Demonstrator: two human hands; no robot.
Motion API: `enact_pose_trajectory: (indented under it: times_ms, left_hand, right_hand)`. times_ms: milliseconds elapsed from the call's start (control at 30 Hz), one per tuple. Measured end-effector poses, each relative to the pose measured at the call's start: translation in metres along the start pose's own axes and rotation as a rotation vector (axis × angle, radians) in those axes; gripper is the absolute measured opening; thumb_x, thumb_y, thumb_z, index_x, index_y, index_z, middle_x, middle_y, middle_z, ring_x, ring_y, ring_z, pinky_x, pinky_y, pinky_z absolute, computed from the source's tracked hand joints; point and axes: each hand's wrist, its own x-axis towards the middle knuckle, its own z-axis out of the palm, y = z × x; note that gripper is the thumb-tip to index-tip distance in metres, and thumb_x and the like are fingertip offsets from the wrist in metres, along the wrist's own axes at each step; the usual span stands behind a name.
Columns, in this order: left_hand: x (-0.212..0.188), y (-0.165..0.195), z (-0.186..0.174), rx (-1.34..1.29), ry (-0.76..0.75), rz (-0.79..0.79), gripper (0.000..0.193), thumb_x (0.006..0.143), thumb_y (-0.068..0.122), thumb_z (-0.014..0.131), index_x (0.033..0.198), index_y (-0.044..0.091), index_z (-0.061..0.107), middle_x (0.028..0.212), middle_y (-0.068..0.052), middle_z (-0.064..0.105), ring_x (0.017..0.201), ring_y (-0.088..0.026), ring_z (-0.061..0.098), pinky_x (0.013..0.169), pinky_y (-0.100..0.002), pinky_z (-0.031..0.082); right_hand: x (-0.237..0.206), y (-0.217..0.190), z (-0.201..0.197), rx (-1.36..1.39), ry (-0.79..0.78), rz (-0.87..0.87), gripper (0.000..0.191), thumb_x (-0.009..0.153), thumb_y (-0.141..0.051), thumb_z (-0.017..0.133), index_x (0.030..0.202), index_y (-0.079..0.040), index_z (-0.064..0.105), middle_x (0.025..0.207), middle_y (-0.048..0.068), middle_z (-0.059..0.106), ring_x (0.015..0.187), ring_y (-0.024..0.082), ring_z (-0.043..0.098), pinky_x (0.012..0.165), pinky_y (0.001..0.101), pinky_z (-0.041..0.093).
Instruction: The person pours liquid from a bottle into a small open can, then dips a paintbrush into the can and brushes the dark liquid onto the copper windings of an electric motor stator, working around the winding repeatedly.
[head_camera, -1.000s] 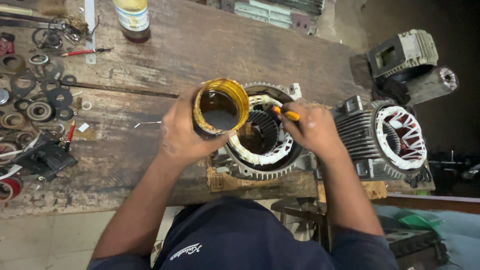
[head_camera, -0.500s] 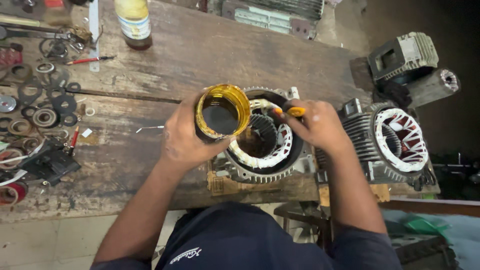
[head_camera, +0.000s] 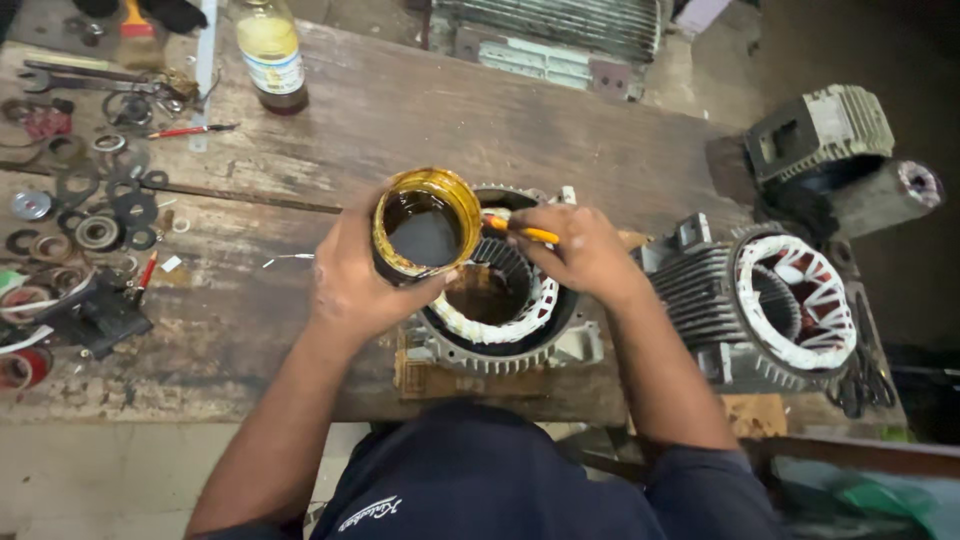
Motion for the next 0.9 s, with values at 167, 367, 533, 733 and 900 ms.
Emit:
enact_pose_trajectory:
  times_ms: [167,367,533,733,900]
  left_hand:
    - [-0.007,0.025,0.02,0.058,0.03,-0.064,0.094,0.066,0.032,0.099,0.14,-0.001,0.051,0.126,-0.02,0.069,0.115,-0.037,0.071,0.097,-0.045,0.057]
    - [-0.018,0.052,0.039,0.096,0.053,-0.097,0.095,0.067,0.032,0.098,0.141,-0.001,0.049,0.129,-0.021,0.067,0.119,-0.037,0.069,0.101,-0.045,0.056]
    - [-0.021,0.063,0.048,0.108,0.038,-0.124,0.096,0.067,0.031,0.098,0.142,-0.001,0.047,0.13,-0.022,0.067,0.12,-0.039,0.068,0.101,-0.046,0.055]
    - [-0.005,0.061,0.057,0.074,-0.013,-0.186,0.096,0.063,0.033,0.097,0.142,0.003,0.05,0.128,-0.02,0.069,0.119,-0.036,0.07,0.1,-0.045,0.056]
    - [0.02,0.052,0.069,0.117,-0.126,-0.268,0.1,0.058,0.034,0.098,0.141,0.004,0.05,0.126,-0.02,0.068,0.117,-0.037,0.067,0.098,-0.046,0.054]
  right_hand:
    - [-0.022,0.012,-0.011,0.025,-0.007,0.068,0.018,0.09,-0.02,0.074,0.105,-0.009,0.073,0.089,0.014,0.073,0.081,0.034,0.073,0.072,0.0437,0.058]
    - [-0.03,0.036,-0.001,-0.125,-0.008,-0.037,0.022,0.091,-0.026,0.07,0.106,-0.01,0.072,0.087,0.015,0.072,0.083,0.039,0.069,0.07,0.051,0.054]
    - [-0.029,0.041,-0.006,-0.117,0.009,-0.095,0.019,0.091,-0.024,0.074,0.103,-0.009,0.073,0.09,0.015,0.074,0.081,0.037,0.071,0.068,0.0471,0.055]
    - [-0.044,0.061,-0.089,0.647,0.406,0.259,0.011,0.099,-0.006,0.069,0.108,0.0,0.067,0.088,0.009,0.071,0.076,0.017,0.072,0.066,0.0289,0.059]
    - [-0.034,0.045,-0.13,0.747,0.511,0.081,0.012,0.107,-0.003,0.069,0.113,0.004,0.062,0.091,0.011,0.068,0.075,0.018,0.072,0.065,0.0278,0.059]
